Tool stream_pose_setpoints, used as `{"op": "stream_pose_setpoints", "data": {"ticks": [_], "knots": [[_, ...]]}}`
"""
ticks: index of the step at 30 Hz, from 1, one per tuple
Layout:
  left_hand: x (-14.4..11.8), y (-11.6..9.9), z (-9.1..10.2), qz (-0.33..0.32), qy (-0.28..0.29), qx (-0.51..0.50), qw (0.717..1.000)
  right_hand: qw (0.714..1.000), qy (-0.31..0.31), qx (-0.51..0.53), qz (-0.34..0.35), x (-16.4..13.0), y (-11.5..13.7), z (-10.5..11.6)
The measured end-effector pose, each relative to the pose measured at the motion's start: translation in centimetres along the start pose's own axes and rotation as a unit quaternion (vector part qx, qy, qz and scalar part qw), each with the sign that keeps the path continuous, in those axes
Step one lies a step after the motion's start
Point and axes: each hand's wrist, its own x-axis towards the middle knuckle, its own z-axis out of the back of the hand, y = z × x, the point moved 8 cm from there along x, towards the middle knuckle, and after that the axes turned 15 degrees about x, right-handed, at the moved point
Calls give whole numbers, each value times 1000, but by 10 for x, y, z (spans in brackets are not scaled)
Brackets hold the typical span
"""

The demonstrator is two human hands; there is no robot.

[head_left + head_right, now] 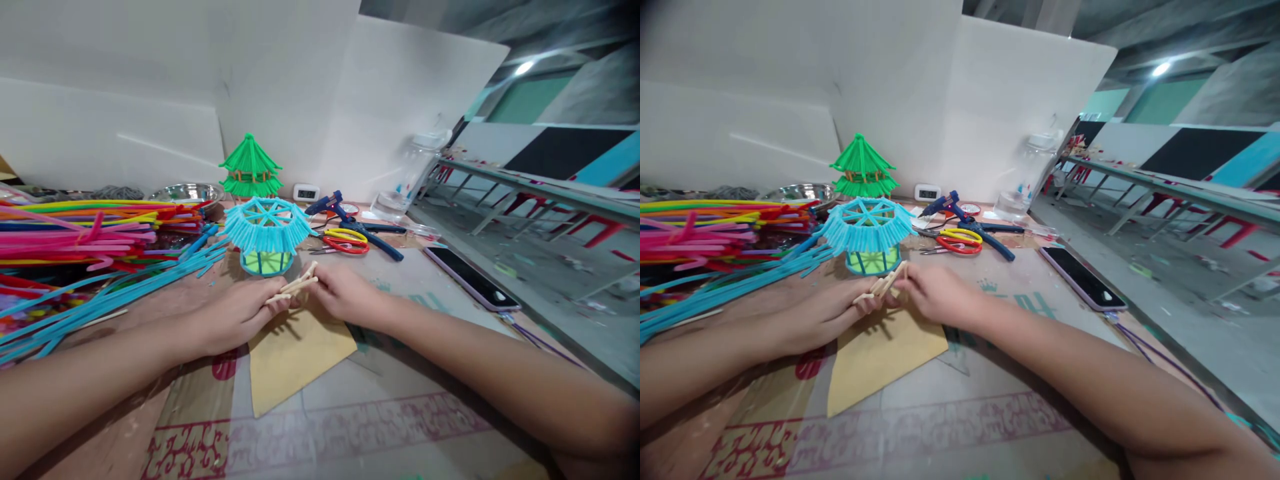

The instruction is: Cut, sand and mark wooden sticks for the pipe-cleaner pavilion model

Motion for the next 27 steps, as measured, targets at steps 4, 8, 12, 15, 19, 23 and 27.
{"op": "stream_pose_setpoints", "data": {"ticks": [4,8,12,15,19,23,27], "knots": [[0,0,1,5,0,4,1000,979,-44,191,-52,1,-12,7],[-1,1,2,16,2,-4,1000,912,-115,373,-128,5,-37,19],[-2,2,1,20,-1,-23,1000,867,-118,461,-146,6,-37,25],[-2,3,1,29,-1,-27,999,795,-111,575,-159,2,-28,21],[-2,2,2,32,0,-38,999,690,-75,707,-140,0,-9,11],[-2,0,4,28,-3,-23,999,681,-45,722,-113,-2,5,8],[-3,-1,7,23,-11,-17,1000,684,-19,724,-93,-4,16,7]]}}
